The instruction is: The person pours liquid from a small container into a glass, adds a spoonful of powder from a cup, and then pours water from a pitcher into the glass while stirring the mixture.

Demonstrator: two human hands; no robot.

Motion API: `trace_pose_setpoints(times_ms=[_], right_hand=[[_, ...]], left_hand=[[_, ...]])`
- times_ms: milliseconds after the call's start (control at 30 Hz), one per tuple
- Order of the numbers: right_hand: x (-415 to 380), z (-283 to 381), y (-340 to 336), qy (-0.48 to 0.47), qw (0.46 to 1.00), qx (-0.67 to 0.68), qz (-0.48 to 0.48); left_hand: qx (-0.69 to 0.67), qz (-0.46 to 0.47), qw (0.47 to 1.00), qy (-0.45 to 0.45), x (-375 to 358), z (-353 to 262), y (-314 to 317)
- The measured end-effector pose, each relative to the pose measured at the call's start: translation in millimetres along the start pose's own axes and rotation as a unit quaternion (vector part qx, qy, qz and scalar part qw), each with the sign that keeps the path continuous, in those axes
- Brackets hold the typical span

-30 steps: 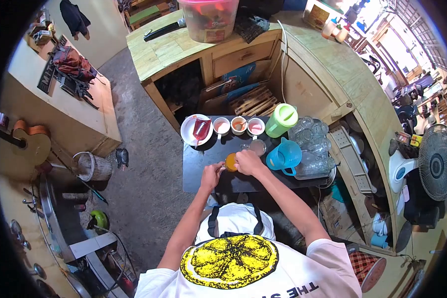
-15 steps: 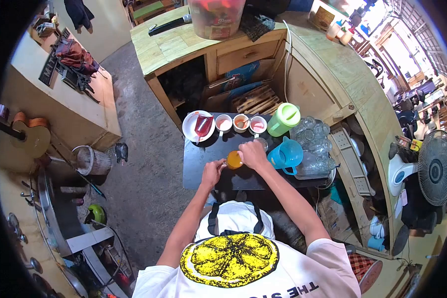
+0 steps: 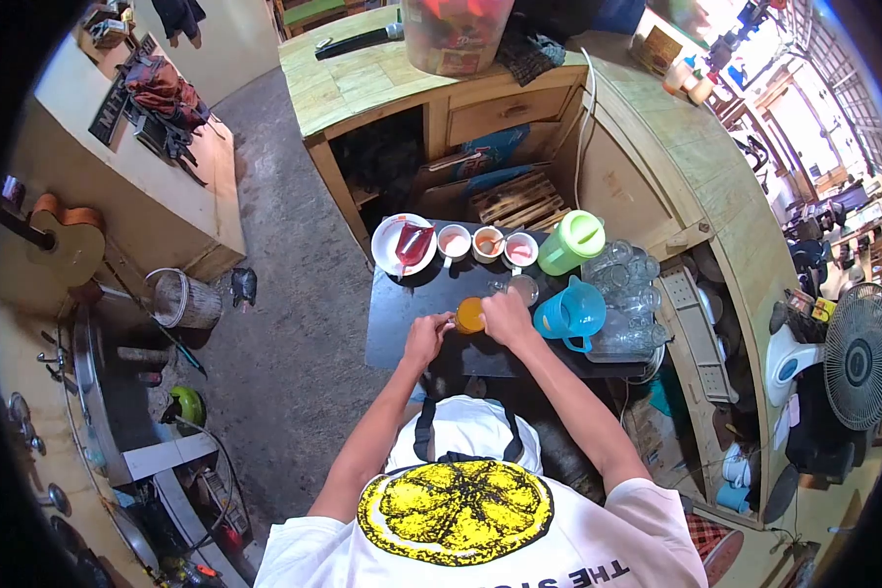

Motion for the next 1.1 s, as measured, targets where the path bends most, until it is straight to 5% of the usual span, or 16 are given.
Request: trace_pose_setpoints(times_ms=[100,200,300,400,600,700,800,1000,1100], right_hand=[[-1,-3,15,0.003,0.994,0.107,0.013],[5,-3,-9,0.019,0.996,0.05,-0.076],[5,-8,3,0.023,0.999,-0.011,-0.041],[1,-12,15,0.038,0.995,0.093,0.02],[6,-9,-7,0.043,0.995,0.065,-0.066],[0,-13,7,0.043,0.997,0.061,0.016],[1,-14,15,0.038,0.987,0.157,-0.005],[-1,-20,13,0.052,0.997,0.063,0.001],[-1,-14,14,0.042,0.983,0.173,0.052]], left_hand=[[0.015,0.015,1.0,-0.019,0,0,0],[-0.003,0.01,1.0,0.004,2,10,6],[0.01,0.017,1.0,-0.005,1,5,4],[0.02,0.017,1.0,-0.01,0,-1,-1],[-0.005,0.013,1.0,0.001,0,-3,-2],[-0.004,0.014,1.0,-0.003,1,1,0],[-0.009,0.016,1.0,-0.01,0,-5,-3],[-0.003,-0.005,1.0,0.017,0,5,2],[0.004,0.002,1.0,0.004,-1,-1,-1]])
Point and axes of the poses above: each hand's wrist, its own x-axis towards the middle knuckle, its own y-axis out of the palm, z = x × y, the point moved 5 cm from there along x, towards the middle knuckle, and after that the axes turned 6 degrees about -z, right-handed, at the moved point
